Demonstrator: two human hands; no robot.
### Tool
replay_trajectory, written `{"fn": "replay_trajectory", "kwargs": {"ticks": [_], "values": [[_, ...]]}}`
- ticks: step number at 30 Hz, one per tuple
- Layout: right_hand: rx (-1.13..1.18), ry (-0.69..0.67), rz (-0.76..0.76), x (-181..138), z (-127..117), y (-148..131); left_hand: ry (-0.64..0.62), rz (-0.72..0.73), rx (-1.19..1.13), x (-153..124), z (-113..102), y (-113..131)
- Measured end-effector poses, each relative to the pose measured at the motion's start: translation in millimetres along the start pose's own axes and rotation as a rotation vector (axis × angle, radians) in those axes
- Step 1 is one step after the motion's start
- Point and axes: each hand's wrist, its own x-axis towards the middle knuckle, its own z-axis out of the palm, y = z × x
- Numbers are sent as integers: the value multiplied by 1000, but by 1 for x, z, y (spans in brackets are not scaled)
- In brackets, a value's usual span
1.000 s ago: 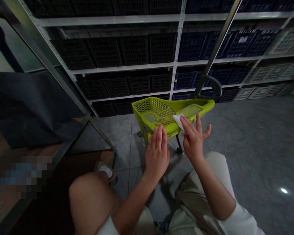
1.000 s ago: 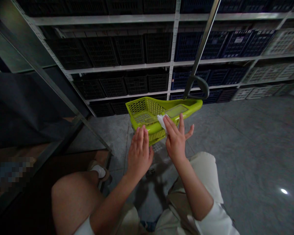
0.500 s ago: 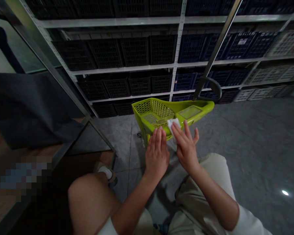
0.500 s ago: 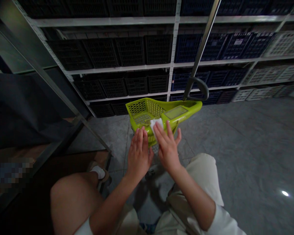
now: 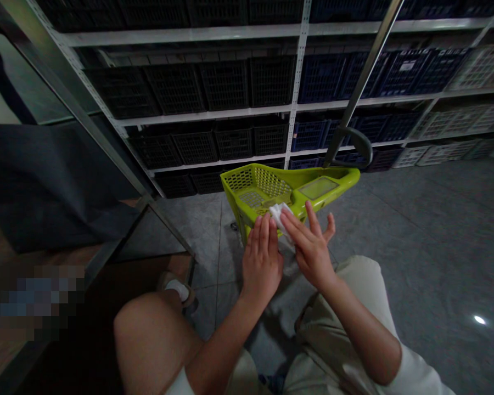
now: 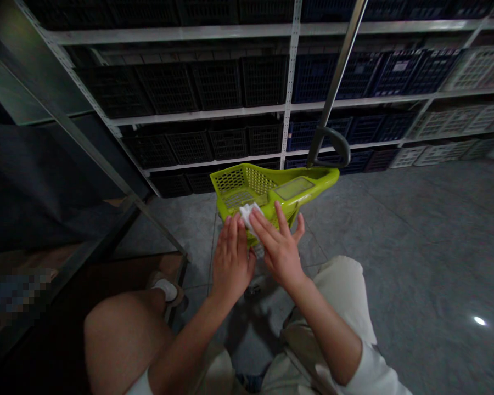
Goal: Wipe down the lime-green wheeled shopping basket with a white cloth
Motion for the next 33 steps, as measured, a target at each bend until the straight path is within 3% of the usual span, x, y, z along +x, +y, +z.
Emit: {"fn": "replay_trajectory", "kwargs": {"ticks": [4, 10, 15, 20, 26, 30, 33], "values": [[-63, 145, 197, 2, 0, 9, -30, 5, 0, 1, -1, 1], [6, -8, -48, 2, -3, 2, 8, 3, 26, 0, -2, 0], [-31, 127, 158, 5, -2, 12, -1, 14, 25, 0, -2, 0], [37, 4, -32, 1, -3, -1, 49, -10, -2, 0, 2, 0], [-35, 111, 163, 5, -8, 7, -5, 14, 26, 0, 0, 0], [31, -3, -14, 4, -8, -5, 23, -5, 25, -1, 2, 0], [15, 25, 42, 4, -7, -2, 13, 3, 32, -1, 1, 0]]}}
